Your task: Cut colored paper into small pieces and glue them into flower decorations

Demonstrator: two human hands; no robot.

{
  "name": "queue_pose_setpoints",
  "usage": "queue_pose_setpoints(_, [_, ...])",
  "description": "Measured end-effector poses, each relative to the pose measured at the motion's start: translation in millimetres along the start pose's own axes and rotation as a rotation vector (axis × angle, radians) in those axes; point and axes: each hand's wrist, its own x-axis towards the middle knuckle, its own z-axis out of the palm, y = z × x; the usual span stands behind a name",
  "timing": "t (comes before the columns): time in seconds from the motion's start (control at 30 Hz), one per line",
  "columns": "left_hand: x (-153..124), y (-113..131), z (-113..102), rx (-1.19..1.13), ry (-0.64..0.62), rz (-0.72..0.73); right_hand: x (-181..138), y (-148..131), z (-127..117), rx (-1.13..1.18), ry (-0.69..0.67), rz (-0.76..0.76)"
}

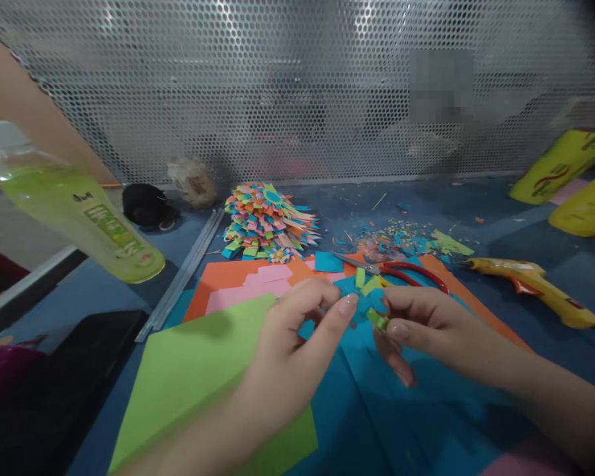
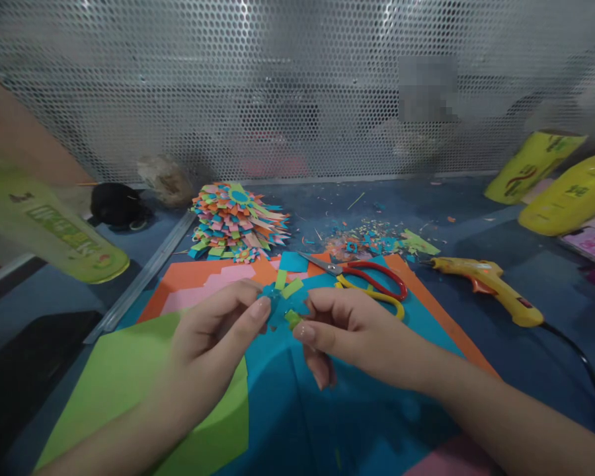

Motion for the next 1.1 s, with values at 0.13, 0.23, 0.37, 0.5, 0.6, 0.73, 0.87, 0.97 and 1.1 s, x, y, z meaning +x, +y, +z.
queue_pose_setpoints(0.13, [-3.0,-0.7,2.4,0.002,-0.024,0.025,1.2,0.9,0.7,-0.004,0.019,0.025])
queue_pose_setpoints(0.23, [-3.5,-1.2,2.8,0.0,-0.025,0.029,1.4,0.2,1.5,-0.02,0.029,0.029])
queue_pose_setpoints(0.37, [-2.8,-0.3,2.7,-0.001,-0.028,0.025,1.3,-1.2,2.0,-0.031,0.031,0.041])
queue_pose_setpoints(0.5, [-3.5,0.7,3.1,-0.005,-0.029,0.023,0.8,-1.0,1.8,-0.027,0.032,0.035])
queue_pose_setpoints(0.6, [-4.3,0.4,3.1,-0.011,-0.029,0.028,0.8,-0.3,1.9,-0.019,0.029,0.03])
queue_pose_setpoints(0.73, [-4.1,-0.3,2.7,-0.01,-0.035,0.024,0.8,0.4,1.4,-0.016,0.021,0.025])
queue_pose_setpoints(0.87, [-3.9,0.3,3.1,-0.011,-0.028,0.002,-0.8,1.4,-0.3,0.037,-0.001,-0.021])
queue_pose_setpoints(0.97, [-4.9,1.0,3.8,-0.01,-0.02,0.0,-2.2,0.9,-0.3,0.065,-0.009,-0.041])
queue_pose_setpoints(1.1, [-5.6,0.1,4.1,-0.004,-0.033,0.011,-2.6,-1.7,2.3,0.034,0.02,0.022])
